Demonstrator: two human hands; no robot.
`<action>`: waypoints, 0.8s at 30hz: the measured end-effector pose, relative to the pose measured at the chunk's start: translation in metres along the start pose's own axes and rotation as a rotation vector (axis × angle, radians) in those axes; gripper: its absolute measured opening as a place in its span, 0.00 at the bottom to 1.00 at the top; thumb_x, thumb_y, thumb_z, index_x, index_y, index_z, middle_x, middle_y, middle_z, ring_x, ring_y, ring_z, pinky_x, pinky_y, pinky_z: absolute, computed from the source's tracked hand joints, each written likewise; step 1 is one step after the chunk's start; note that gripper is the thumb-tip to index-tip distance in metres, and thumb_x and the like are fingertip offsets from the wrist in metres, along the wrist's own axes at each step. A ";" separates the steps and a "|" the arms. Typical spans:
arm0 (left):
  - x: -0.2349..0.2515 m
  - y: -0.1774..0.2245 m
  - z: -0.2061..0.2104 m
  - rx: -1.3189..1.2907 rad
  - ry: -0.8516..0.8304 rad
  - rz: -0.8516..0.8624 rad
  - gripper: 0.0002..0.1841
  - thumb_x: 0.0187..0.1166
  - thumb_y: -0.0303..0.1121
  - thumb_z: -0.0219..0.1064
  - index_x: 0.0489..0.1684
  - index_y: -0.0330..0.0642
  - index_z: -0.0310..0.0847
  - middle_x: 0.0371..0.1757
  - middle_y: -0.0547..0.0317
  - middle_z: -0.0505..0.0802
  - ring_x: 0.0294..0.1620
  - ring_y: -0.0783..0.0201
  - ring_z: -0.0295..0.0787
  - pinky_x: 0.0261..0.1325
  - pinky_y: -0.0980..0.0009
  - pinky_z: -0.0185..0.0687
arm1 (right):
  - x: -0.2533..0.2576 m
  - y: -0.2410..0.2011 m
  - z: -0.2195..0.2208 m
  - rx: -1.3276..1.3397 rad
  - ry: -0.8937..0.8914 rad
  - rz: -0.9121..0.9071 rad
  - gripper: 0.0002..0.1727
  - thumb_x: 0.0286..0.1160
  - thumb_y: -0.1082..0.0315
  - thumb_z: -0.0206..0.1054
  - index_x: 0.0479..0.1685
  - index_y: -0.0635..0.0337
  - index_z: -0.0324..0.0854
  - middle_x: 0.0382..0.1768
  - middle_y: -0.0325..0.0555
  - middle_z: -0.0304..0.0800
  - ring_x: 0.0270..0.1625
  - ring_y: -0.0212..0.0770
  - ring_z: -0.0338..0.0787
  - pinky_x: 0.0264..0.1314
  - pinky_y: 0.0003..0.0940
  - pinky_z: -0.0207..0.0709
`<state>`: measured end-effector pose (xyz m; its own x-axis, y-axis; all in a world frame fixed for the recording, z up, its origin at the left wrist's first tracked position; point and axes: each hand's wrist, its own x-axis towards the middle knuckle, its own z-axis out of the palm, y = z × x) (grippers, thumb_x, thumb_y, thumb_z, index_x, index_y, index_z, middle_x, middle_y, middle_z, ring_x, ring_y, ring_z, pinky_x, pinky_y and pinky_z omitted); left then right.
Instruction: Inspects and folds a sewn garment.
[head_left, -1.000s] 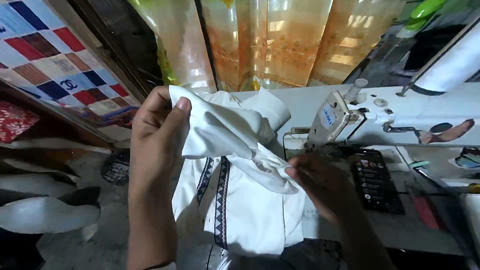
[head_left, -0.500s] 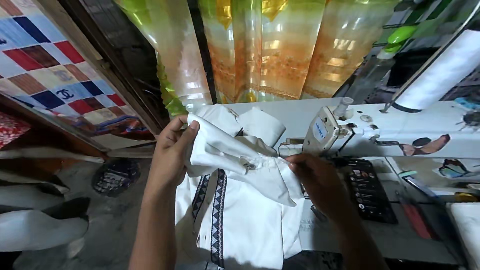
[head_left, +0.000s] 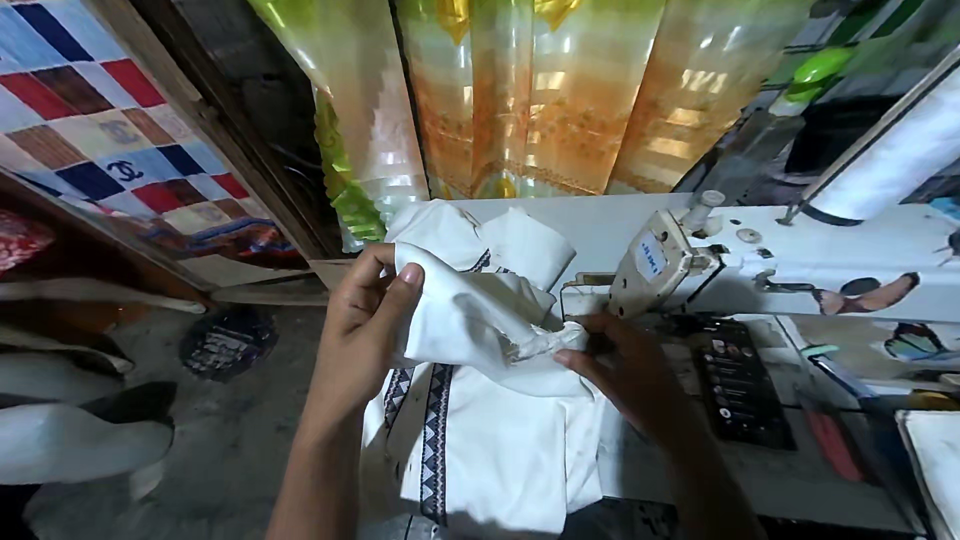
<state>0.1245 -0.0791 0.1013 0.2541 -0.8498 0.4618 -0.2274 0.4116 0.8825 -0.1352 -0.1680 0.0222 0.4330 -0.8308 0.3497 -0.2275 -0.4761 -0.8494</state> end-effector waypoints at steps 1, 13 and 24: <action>0.000 0.000 0.000 0.001 0.005 -0.005 0.09 0.92 0.32 0.53 0.52 0.57 0.80 0.37 0.77 0.91 0.31 0.83 0.88 0.35 0.85 0.86 | 0.000 0.000 0.001 -0.014 -0.010 0.007 0.22 0.68 0.55 0.76 0.50 0.66 0.86 0.37 0.38 0.89 0.36 0.17 0.84 0.43 0.13 0.79; 0.005 -0.008 -0.006 -0.208 0.093 -0.324 0.14 0.94 0.35 0.48 0.48 0.51 0.82 0.31 0.68 0.92 0.29 0.79 0.89 0.32 0.81 0.88 | 0.003 -0.002 -0.006 0.037 -0.131 0.020 0.12 0.78 0.67 0.66 0.52 0.63 0.88 0.36 0.34 0.89 0.30 0.15 0.81 0.35 0.10 0.77; 0.001 -0.004 0.005 -0.510 0.000 -0.461 0.17 0.94 0.36 0.42 0.58 0.52 0.81 0.41 0.63 0.95 0.39 0.74 0.94 0.43 0.75 0.92 | -0.016 -0.049 0.025 0.058 -0.134 -0.092 0.15 0.88 0.65 0.58 0.49 0.62 0.91 0.33 0.38 0.92 0.24 0.19 0.81 0.28 0.16 0.77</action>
<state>0.1208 -0.0829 0.0978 0.2185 -0.9754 0.0292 0.3745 0.1115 0.9205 -0.1091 -0.1245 0.0490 0.5627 -0.7371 0.3743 -0.1325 -0.5274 -0.8392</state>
